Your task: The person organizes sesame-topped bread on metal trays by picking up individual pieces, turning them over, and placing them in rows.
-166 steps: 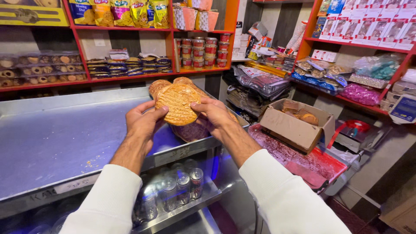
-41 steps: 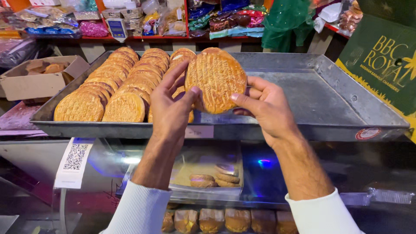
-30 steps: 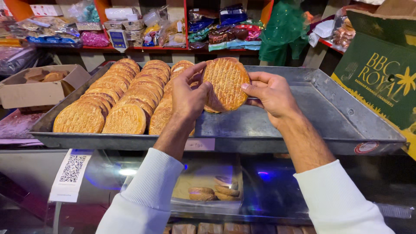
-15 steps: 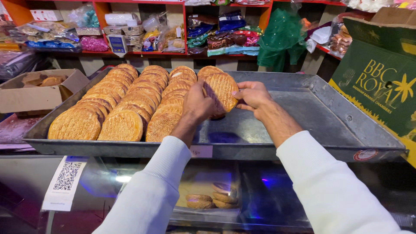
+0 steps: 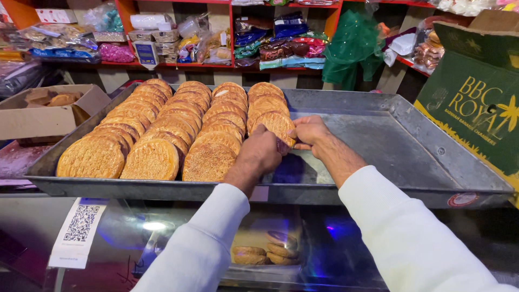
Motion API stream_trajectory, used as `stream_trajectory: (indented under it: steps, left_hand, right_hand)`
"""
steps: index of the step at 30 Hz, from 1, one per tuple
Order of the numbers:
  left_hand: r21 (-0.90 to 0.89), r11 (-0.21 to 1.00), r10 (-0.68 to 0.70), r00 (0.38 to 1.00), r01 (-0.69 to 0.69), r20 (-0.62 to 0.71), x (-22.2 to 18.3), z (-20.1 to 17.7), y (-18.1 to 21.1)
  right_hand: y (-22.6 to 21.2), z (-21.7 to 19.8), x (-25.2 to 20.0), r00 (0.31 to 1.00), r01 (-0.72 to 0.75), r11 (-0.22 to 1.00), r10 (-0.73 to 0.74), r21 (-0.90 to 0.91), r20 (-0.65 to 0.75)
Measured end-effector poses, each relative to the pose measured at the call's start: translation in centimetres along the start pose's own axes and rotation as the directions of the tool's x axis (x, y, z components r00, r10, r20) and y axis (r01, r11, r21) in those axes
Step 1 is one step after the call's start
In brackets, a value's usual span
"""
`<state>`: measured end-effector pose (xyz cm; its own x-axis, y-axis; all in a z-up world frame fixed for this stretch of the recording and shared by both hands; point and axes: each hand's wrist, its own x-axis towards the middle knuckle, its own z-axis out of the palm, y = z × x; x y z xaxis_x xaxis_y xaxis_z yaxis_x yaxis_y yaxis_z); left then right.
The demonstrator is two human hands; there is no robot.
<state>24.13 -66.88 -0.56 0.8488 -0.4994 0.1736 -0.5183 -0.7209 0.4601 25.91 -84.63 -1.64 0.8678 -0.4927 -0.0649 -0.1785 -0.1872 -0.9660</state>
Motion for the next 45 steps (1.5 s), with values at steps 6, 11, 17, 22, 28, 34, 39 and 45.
stream_trajectory:
  steps: [6,11,17,22,28,34,39,45]
  left_hand:
    - [0.143,0.987,0.062,0.993,-0.077,0.104,-3.4,-1.1,1.9]
    - [0.195,0.977,0.072,0.993,-0.090,0.097,-2.4,0.5,1.1]
    - [0.265,0.957,0.107,0.993,-0.115,0.043,-4.0,-0.2,1.6]
    - [0.272,0.953,0.127,0.991,-0.132,0.037,-3.5,0.4,1.2]
    - [0.258,0.959,0.110,0.993,-0.119,0.051,-3.7,0.2,1.2]
    - [0.252,0.959,0.120,0.992,-0.128,0.049,-3.3,0.6,0.9]
    - [0.239,0.962,0.122,0.991,-0.131,0.052,-2.6,1.2,0.5]
    - [0.241,0.963,0.114,0.992,-0.123,0.052,-2.7,0.8,0.7]
  right_hand:
    - [-0.1,0.2,-1.3,1.000,-0.009,0.999,0.009,-0.037,0.003]
    - [-0.3,0.4,-2.2,1.000,0.007,0.998,-0.009,-0.058,-0.018]
    - [-0.1,0.5,-2.3,0.991,0.063,0.974,-0.087,-0.216,-0.102]
    - [2.2,0.5,1.8,0.984,0.074,0.965,-0.111,-0.252,-0.136]
    - [-1.4,1.2,-1.1,0.998,-0.023,1.000,0.024,0.016,-0.064]
    - [3.8,1.6,4.6,0.991,0.116,0.980,-0.124,-0.159,-0.041]
    - [1.7,0.2,3.5,1.000,0.031,0.997,-0.031,-0.070,0.000]
    - [-5.6,1.5,-0.2,0.994,-0.072,0.965,0.049,0.253,0.098]
